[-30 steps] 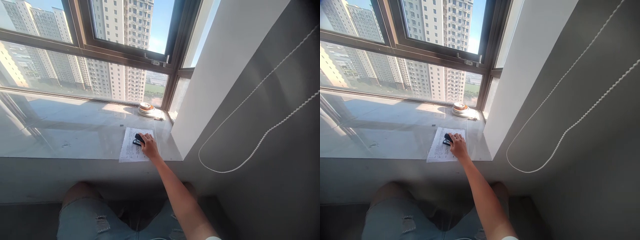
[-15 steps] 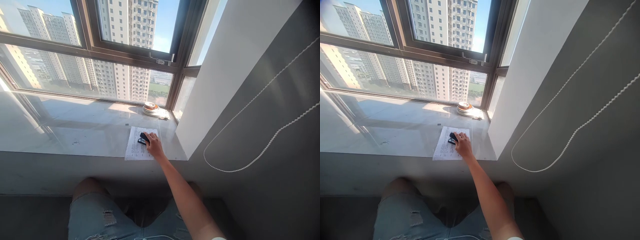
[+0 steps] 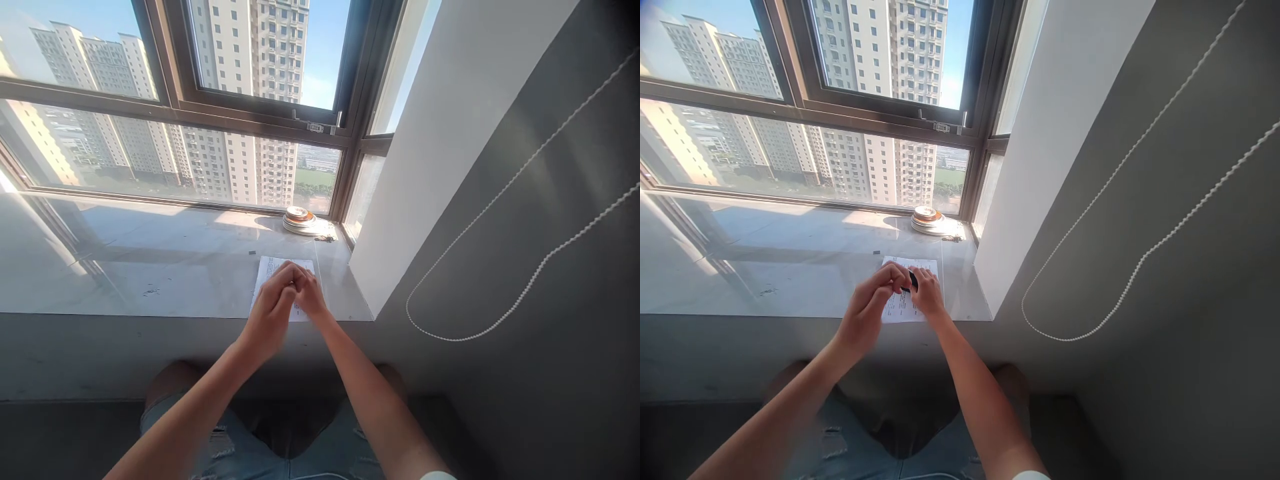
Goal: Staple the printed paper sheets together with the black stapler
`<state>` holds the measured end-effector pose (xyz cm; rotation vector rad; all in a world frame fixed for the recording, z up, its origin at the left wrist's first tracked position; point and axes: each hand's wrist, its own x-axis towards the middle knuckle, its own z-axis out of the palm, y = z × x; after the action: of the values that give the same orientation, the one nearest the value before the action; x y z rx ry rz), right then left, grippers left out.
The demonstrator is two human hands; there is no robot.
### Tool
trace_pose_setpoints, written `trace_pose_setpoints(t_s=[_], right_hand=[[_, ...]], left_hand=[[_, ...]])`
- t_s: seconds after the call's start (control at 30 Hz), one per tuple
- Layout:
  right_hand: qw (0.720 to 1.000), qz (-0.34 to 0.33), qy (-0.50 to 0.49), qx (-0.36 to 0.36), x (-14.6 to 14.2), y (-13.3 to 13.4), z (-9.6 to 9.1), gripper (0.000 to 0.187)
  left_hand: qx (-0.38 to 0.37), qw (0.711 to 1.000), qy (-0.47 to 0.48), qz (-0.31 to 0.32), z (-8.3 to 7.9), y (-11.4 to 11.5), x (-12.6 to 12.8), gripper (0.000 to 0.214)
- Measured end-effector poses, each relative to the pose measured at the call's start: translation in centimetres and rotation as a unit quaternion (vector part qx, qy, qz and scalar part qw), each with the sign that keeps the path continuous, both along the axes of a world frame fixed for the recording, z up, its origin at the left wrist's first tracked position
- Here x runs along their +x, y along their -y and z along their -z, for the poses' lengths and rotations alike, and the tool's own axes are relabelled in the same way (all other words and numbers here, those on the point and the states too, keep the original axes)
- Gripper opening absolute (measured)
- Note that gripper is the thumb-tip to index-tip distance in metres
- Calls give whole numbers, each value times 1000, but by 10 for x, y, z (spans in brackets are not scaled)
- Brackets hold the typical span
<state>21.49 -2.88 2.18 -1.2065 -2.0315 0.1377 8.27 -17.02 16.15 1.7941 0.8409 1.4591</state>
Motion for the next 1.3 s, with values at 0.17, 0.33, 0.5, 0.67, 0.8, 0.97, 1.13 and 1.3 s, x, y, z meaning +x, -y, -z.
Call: trace_pose_setpoints(t_s=[0.17, 0.33, 0.5, 0.67, 0.8, 0.97, 1.13, 1.3], right_hand=[[998, 6, -57, -5, 2, -2, 0, 30], [991, -20, -132, -22, 3, -4, -2, 27], [960, 6, -266, -87, 9, -12, 1, 31], [941, 59, -309, -125, 13, -23, 9, 34], [953, 56, -278, -107, 13, -26, 12, 36], [966, 52, -239, -88, 16, -26, 12, 33], [956, 52, -272, -102, 17, -20, 8, 39], [981, -6, -169, -96, 12, -10, 3, 36]], left_hand=[[49, 967, -184, -171, 61, -123, -46, 18], [-55, 960, -252, -109, 125, -166, -81, 13], [-91, 968, -228, -51, 157, -170, -89, 37], [-96, 970, -223, -27, 158, -169, -92, 54], [-89, 973, -208, -36, 156, -169, -92, 65], [-114, 966, -221, -70, 155, -167, -92, 72], [-136, 976, -164, -53, 159, -171, -96, 74], [-171, 984, -46, -29, 165, -180, -100, 75]])
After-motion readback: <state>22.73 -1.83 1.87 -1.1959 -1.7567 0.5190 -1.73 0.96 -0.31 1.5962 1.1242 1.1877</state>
